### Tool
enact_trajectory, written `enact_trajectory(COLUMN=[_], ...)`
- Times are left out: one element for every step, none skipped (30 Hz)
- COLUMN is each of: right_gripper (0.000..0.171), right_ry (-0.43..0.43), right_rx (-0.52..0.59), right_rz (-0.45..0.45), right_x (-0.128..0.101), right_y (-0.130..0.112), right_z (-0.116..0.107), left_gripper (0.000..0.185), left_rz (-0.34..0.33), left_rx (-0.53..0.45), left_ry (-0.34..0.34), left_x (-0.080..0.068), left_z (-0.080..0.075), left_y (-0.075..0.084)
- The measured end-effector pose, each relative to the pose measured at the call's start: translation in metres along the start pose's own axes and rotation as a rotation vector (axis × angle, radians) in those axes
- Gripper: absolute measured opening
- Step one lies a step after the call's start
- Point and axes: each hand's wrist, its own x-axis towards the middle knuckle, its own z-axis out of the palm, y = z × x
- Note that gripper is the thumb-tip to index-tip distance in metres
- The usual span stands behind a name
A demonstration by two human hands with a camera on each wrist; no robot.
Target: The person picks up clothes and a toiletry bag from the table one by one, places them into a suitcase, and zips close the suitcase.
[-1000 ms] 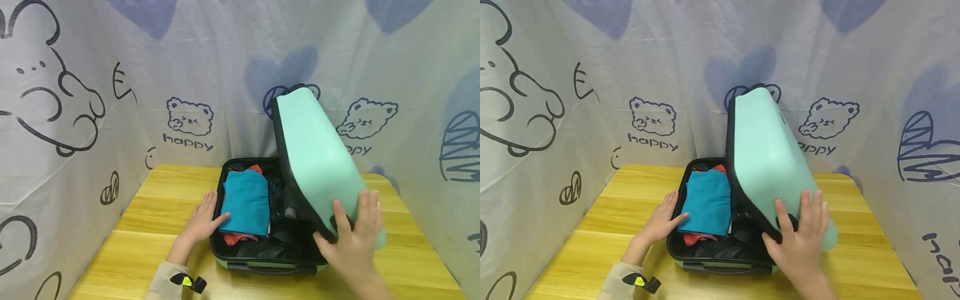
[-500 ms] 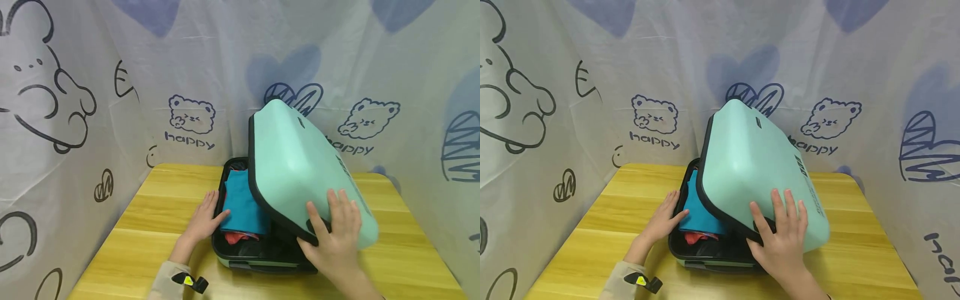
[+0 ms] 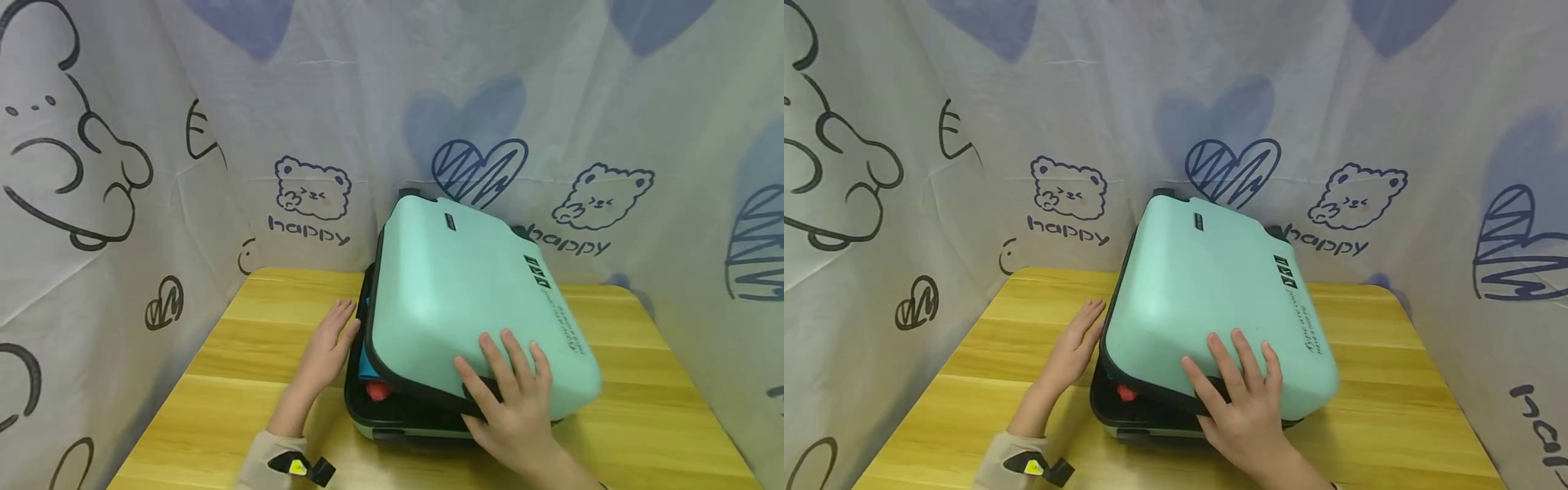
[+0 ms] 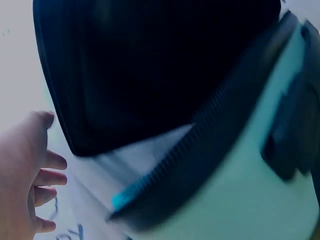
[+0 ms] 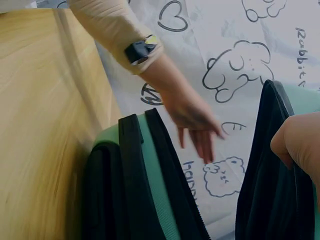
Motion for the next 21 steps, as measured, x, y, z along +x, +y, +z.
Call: enact_trajectory(right_gripper=[0.053,0.053,0.056,0.058,0.059,0.06,0.059,0.059,0.059,0.058,0.058,0.058,0.057,0.057,0.057,0.056,0.055,0.054,0.053,0.051,0.049], right_ry=[-0.008,-0.013,-0.018,-0.019,-0.017,-0.015,-0.013,-0.011,-0.01,-0.009,-0.009,-0.01,-0.011,-0.01,-0.008,-0.005,-0.001,0.001,0.005,0.008,0.007], right_rx=[0.004,0.004,0.007,0.007,0.005,0.002,-0.001,-0.003,-0.004,-0.007,-0.01,-0.009,-0.011,-0.018,-0.024,-0.033,-0.042,-0.051,-0.064,-0.073,-0.079], right_rz=[-0.006,-0.015,-0.025,-0.036,-0.046,-0.058,-0.067,-0.074,-0.081,-0.089,-0.094,-0.1,-0.103,-0.11,-0.117,-0.123,-0.131,-0.139,-0.148,-0.156,-0.163], right_x=[-0.001,-0.001,-0.001,-0.001,0.0,0.001,0.001,0.002,0.002,0.002,0.002,0.001,0.001,0.001,0.002,0.002,0.002,0.003,0.003,0.003,0.003], right_y=[0.0,-0.001,-0.001,-0.002,-0.003,-0.003,-0.004,-0.006,-0.007,-0.008,-0.009,-0.01,-0.012,-0.013,-0.014,-0.015,-0.016,-0.017,-0.019,-0.02,-0.021], right_z=[0.001,0.002,0.003,0.004,0.006,0.007,0.008,0.01,0.011,0.013,0.014,0.016,0.018,0.019,0.021,0.024,0.026,0.027,0.029,0.031,0.033], left_gripper=[0.053,0.052,0.051,0.05,0.049,0.049,0.049,0.049,0.05,0.05,0.051,0.053,0.054,0.056,0.058,0.059,0.06,0.061,0.062,0.063,0.065], left_rz=[0.009,0.019,0.031,0.041,0.05,0.059,0.066,0.067,0.064,0.054,0.042,0.02,-0.001,-0.025,-0.051,-0.072,-0.09,-0.104,-0.117,-0.129,-0.145], left_rx=[-0.035,-0.063,-0.083,-0.1,-0.113,-0.12,-0.124,-0.126,-0.126,-0.13,-0.144,-0.166,-0.188,-0.21,-0.238,-0.264,-0.286,-0.298,-0.305,-0.315,-0.318], left_ry=[0.009,0.016,0.021,0.024,0.025,0.025,0.024,0.022,0.019,0.012,-0.001,-0.018,-0.037,-0.057,-0.078,-0.097,-0.111,-0.122,-0.131,-0.14,-0.148], left_x=[0.0,0.001,0.001,0.001,0.0,0.0,0.0,-0.001,-0.001,-0.002,-0.002,-0.003,-0.004,-0.005,-0.006,-0.007,-0.007,-0.008,-0.009,-0.009,-0.01], left_z=[-0.002,-0.005,-0.007,-0.01,-0.012,-0.014,-0.016,-0.018,-0.019,-0.02,-0.02,-0.02,-0.019,-0.018,-0.017,-0.016,-0.016,-0.015,-0.014,-0.014,-0.014], left_y=[0.004,0.009,0.013,0.017,0.021,0.024,0.026,0.029,0.03,0.031,0.031,0.031,0.031,0.031,0.03,0.028,0.027,0.026,0.025,0.024,0.024])
